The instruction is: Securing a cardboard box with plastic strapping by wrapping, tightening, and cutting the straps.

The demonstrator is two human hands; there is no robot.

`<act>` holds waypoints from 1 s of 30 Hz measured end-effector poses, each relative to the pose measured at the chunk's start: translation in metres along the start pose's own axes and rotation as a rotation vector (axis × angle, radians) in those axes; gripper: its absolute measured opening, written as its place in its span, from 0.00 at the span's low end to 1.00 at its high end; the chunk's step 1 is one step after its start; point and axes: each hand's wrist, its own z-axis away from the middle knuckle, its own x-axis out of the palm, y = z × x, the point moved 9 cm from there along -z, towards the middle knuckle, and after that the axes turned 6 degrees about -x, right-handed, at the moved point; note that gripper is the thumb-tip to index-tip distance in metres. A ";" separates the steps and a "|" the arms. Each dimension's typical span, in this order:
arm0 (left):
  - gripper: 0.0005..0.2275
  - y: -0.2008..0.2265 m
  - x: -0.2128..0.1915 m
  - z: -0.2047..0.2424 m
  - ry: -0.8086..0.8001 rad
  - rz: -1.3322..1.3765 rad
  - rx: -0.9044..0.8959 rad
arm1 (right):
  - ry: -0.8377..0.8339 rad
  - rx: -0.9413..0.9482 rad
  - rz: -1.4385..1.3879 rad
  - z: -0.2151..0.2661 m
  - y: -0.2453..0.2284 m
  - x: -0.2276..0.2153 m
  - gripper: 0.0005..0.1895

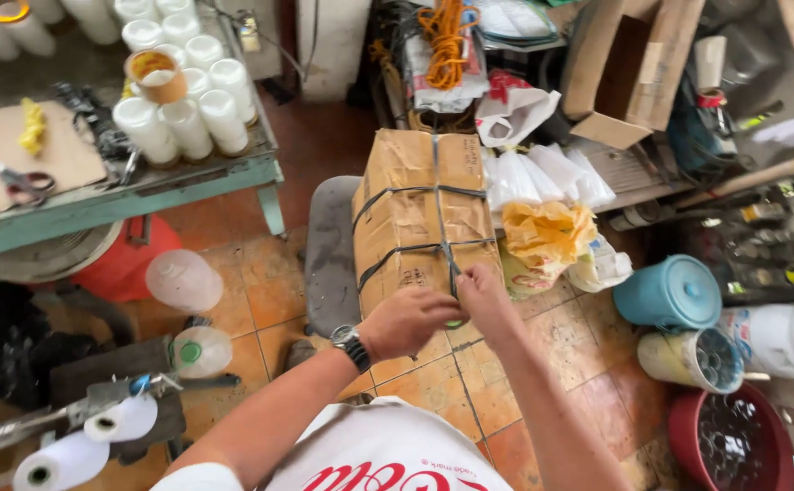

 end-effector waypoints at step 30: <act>0.11 -0.098 0.040 -0.046 -0.368 -0.294 -0.384 | -0.059 -0.124 -0.313 0.017 0.100 -0.105 0.11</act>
